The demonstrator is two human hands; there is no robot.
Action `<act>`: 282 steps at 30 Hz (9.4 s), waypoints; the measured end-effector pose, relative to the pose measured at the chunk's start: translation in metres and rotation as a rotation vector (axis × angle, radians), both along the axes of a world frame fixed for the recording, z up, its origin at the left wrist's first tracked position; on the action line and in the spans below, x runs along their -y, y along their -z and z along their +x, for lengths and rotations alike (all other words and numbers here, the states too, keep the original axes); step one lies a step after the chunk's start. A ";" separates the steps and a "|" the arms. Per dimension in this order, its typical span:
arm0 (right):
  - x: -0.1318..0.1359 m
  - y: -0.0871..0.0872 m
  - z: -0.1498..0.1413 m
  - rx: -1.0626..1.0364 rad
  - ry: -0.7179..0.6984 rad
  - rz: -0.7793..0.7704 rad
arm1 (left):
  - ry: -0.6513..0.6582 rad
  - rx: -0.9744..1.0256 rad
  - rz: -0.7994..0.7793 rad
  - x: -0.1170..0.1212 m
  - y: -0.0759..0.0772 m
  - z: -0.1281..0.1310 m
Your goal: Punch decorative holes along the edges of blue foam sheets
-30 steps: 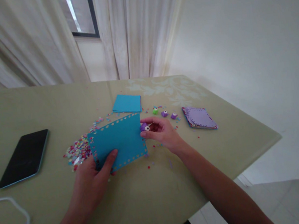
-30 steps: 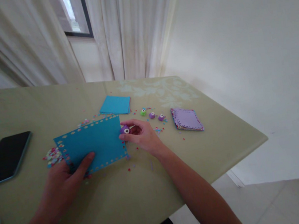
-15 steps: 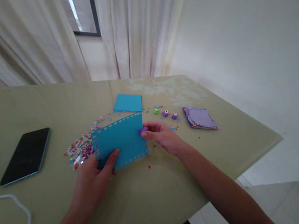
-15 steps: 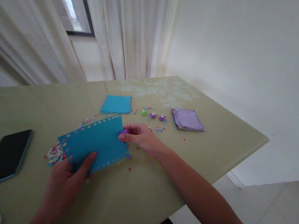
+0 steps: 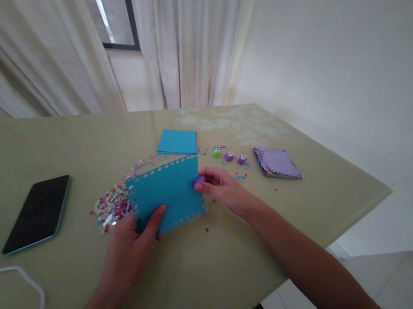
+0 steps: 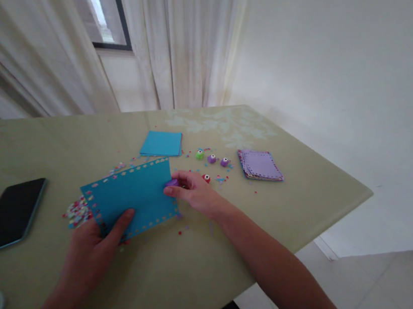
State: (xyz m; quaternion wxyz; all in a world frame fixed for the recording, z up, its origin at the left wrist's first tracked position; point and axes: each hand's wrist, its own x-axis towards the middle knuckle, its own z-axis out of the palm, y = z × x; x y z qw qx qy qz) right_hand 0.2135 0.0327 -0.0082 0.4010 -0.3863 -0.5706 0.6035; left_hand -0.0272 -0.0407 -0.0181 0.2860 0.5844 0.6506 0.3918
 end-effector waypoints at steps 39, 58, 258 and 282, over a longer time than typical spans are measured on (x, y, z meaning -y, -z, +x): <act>-0.046 0.010 0.089 1.152 0.699 0.574 | -0.061 0.060 -0.040 -0.004 0.002 -0.008; -0.007 -0.019 0.027 0.026 0.261 0.116 | -0.037 0.042 -0.018 -0.003 -0.002 -0.005; -0.037 -0.029 0.059 0.981 0.181 0.544 | -0.002 0.167 -0.069 -0.005 0.008 -0.004; -0.028 -0.030 0.043 0.098 0.101 0.111 | -0.004 0.045 -0.058 0.007 0.010 -0.009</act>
